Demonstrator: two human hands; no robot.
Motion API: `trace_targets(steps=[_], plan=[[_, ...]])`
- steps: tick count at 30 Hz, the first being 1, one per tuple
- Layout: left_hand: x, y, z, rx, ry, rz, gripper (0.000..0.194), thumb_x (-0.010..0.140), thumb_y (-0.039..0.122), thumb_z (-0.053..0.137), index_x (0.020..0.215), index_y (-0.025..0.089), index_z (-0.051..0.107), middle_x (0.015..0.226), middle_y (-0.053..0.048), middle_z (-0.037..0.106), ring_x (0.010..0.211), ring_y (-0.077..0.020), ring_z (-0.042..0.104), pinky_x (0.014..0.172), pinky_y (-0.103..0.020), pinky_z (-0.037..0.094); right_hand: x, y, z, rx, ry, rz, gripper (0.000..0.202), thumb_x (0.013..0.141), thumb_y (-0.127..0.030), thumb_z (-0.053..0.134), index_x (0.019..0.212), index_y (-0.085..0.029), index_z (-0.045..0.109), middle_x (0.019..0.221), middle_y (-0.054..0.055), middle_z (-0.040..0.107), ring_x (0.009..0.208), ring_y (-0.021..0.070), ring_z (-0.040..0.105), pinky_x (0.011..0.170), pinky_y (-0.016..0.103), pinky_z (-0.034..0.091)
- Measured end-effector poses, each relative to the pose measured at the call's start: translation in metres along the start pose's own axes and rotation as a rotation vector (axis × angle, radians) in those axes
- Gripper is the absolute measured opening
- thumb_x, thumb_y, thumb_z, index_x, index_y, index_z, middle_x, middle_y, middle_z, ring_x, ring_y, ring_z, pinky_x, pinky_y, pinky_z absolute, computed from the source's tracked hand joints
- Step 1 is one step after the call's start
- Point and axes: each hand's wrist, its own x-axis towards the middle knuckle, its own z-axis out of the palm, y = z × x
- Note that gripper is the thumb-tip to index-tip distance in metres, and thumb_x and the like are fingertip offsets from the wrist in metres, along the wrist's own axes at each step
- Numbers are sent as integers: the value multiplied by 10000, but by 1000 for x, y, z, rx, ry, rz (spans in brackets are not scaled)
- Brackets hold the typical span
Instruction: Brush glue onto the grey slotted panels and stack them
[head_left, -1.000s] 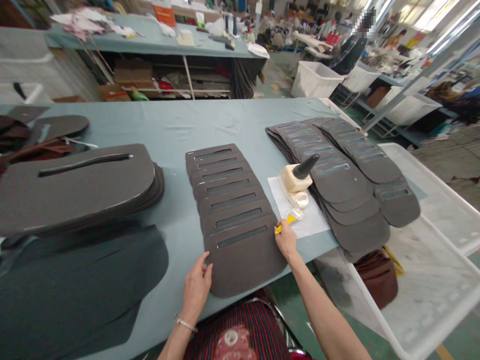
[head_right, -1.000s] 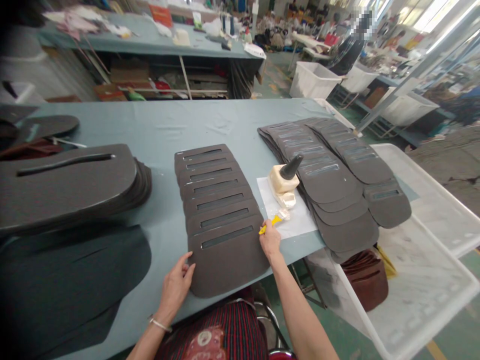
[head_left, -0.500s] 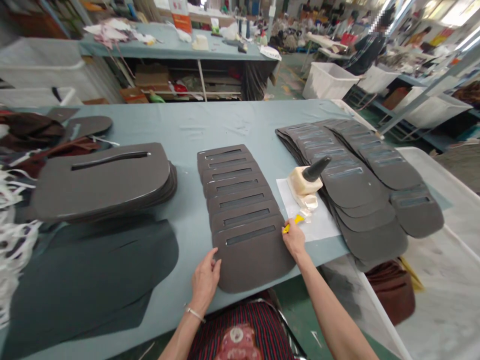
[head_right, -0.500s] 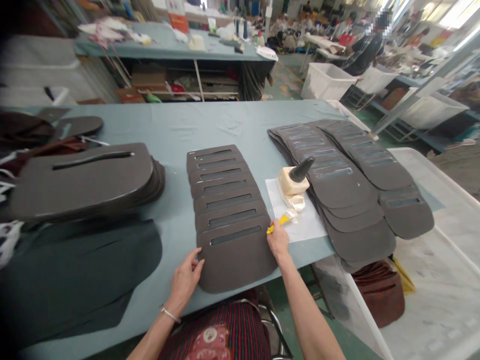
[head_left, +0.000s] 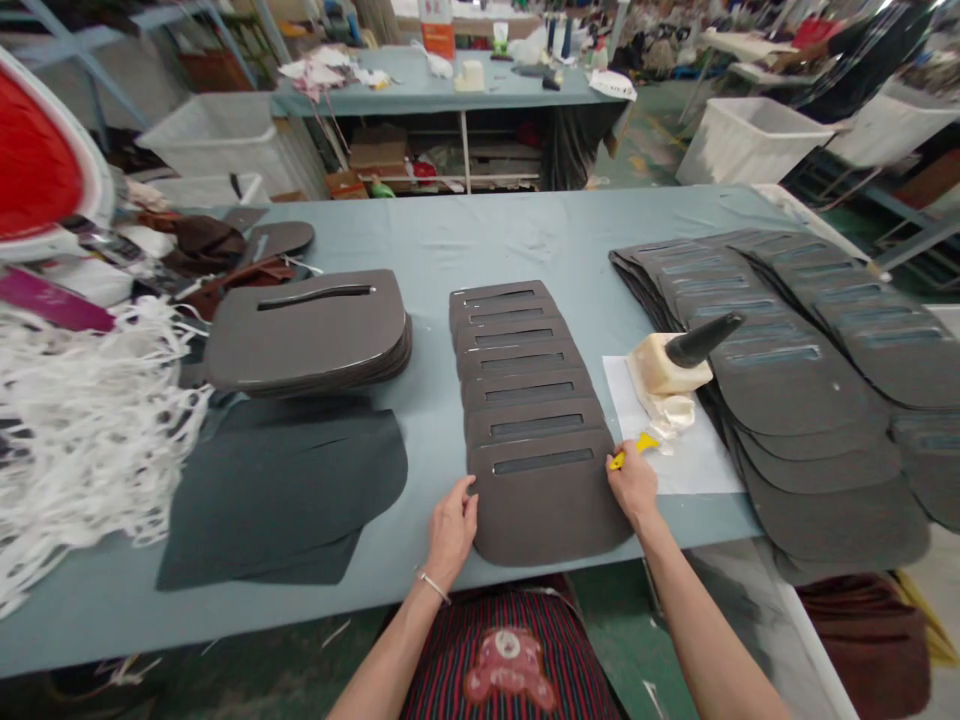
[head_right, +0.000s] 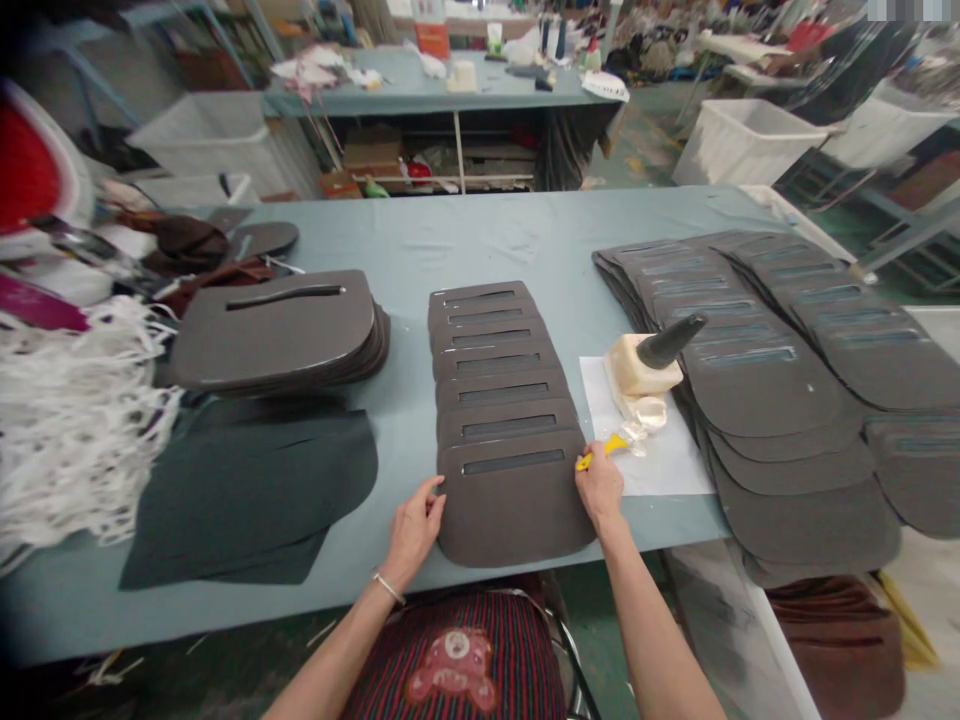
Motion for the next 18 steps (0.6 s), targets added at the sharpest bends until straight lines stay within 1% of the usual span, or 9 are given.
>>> trace_targets(steps=[3,6,10,12,13,14,15,17,18], plan=[[1,-1,1,13,-7,4,368,874,263,404,1214,207,532,752,-15,634,691,-149,597,690,-276,431,-2,-2,-1,-20,-7,-4,140,865,-275,536,966,-178,549,647,-28,446,543,95,319,538,243,157],[1,1,2,82,-16,22,366,874,260,408,1217,212,525,753,-15,620,710,-155,586,686,-275,430,-4,-4,-3,-41,13,-47,141,869,-272,526,974,-180,540,731,0,489,599,107,383,549,240,184],[0,9,-3,261,48,102,345,869,275,437,1187,209,552,887,-63,600,843,-182,560,774,-301,433,-6,-6,-8,-58,76,-95,142,849,-253,533,970,-178,533,865,50,507,743,147,447,575,237,241],[1,10,-13,313,77,130,323,873,301,443,1155,215,575,917,-71,579,870,-187,540,802,-313,429,-8,-5,-11,-53,130,-127,158,834,-251,546,972,-177,531,862,55,503,793,170,451,595,241,268],[3,8,-21,338,110,119,322,875,316,445,1151,217,577,940,-75,571,887,-193,531,807,-323,426,-10,-5,-13,-46,171,-141,169,827,-256,554,974,-176,532,851,55,500,802,178,450,605,245,279],[5,4,-30,373,172,87,335,874,330,450,1166,216,569,984,-85,562,922,-207,520,816,-340,420,-11,-4,-15,-35,214,-151,179,821,-264,559,974,-175,533,841,54,496,800,183,451,610,249,287],[7,-3,-41,421,260,35,365,869,342,460,1197,209,548,1054,-104,546,976,-229,502,830,-365,411,-12,-4,-16,-19,259,-155,185,818,-276,563,969,-174,536,829,53,492,787,187,451,610,253,293],[12,-24,-65,524,435,-89,425,858,347,475,1252,191,505,1184,-142,491,1074,-282,450,848,-417,389,-14,-7,-16,30,327,-169,193,814,-306,565,954,-176,540,807,51,489,749,189,455,603,261,301],[14,-37,-76,557,472,-131,409,858,335,472,1235,182,521,1187,-150,487,1081,-296,440,840,-426,384,-15,-12,-16,68,347,-191,195,814,-317,562,949,-177,539,802,51,494,737,191,459,603,265,308]])
